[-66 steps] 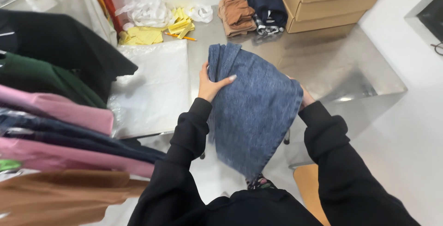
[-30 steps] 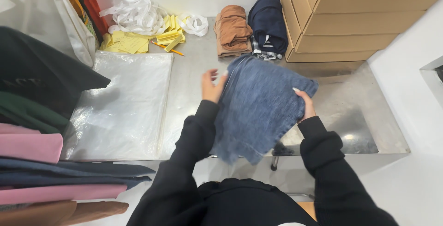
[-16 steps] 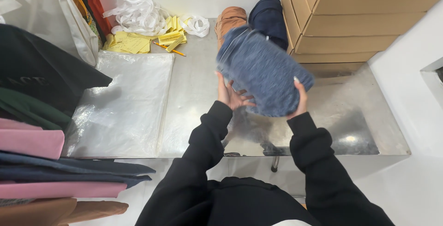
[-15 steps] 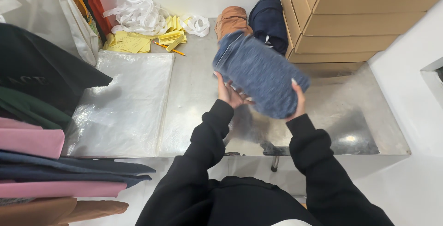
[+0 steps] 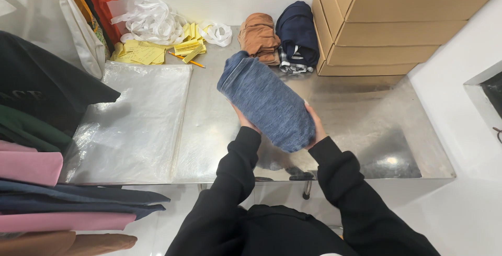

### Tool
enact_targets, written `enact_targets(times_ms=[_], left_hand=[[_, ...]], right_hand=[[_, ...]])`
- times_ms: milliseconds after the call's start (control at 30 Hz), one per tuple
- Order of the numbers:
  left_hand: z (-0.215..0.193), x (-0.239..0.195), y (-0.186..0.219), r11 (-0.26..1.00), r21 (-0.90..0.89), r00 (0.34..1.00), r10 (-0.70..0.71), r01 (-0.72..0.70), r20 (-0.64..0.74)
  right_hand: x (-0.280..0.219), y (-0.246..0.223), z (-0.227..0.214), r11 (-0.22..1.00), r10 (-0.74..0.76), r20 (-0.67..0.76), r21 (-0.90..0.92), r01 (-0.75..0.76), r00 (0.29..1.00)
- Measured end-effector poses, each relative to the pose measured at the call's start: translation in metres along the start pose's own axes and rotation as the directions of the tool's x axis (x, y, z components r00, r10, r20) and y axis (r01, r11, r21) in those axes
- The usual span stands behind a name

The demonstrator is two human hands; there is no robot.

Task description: The person removes a pair of dark blue pants, a brown shirt, and a pair of jeans from a clothing rack. They fold each item by hand and place them on a metal table. Finally, they place a folded brown shirt into a clear plastic bag.

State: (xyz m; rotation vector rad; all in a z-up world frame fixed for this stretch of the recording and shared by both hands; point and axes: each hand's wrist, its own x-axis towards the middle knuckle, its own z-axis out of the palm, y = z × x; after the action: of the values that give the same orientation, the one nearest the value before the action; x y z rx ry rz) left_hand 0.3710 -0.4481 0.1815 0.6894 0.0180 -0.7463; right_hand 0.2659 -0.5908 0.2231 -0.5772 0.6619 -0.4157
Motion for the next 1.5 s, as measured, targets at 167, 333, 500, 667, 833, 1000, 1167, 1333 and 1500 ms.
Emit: enact_targets(times_ms=[167,333,500,667,833,1000,1167,1333,1500], left_hand=[[-0.010,0.018,0.009,0.995,0.066,0.997,0.073,-0.073,0.002],[-0.009,0.052,0.018,0.965,0.244,0.996,0.092,-0.093,0.017],[0.001,0.088,0.058,0.897,0.438,0.996,0.082,-0.053,-0.047],[-0.007,0.158,0.086,0.919,0.394,0.999,0.029,-0.014,-0.031],[0.036,0.219,0.118,0.959,0.283,0.998,-0.011,-0.007,0.062],[0.085,0.302,0.124,0.889,0.453,0.989,-0.008,-0.060,0.147],[0.079,0.388,0.103,0.779,0.626,0.999,-0.046,0.030,0.009],[-0.002,0.473,0.043,0.745,0.660,0.992,-0.021,0.097,-0.121],[0.000,0.471,0.047,0.797,0.600,0.992,0.002,0.073,-0.124]], right_hand=[[0.028,0.006,0.018,0.999,0.036,-0.016,0.026,-0.036,0.999],[0.062,0.004,0.022,0.996,0.065,-0.051,0.065,-0.062,0.997],[0.125,-0.020,0.049,0.989,0.086,-0.090,0.131,-0.074,0.992],[0.200,-0.063,0.102,0.986,0.036,-0.089,0.167,-0.021,0.995],[0.253,-0.076,0.145,0.974,-0.111,-0.123,0.184,0.133,0.986],[0.267,-0.069,0.183,0.858,-0.478,-0.280,0.054,0.511,0.832],[0.313,-0.057,0.183,0.832,-0.548,-0.277,-0.084,0.548,0.789],[0.345,-0.040,0.169,0.871,-0.489,-0.324,-0.237,0.431,0.810],[0.344,-0.044,0.166,0.866,-0.500,-0.290,-0.186,0.465,0.816]])
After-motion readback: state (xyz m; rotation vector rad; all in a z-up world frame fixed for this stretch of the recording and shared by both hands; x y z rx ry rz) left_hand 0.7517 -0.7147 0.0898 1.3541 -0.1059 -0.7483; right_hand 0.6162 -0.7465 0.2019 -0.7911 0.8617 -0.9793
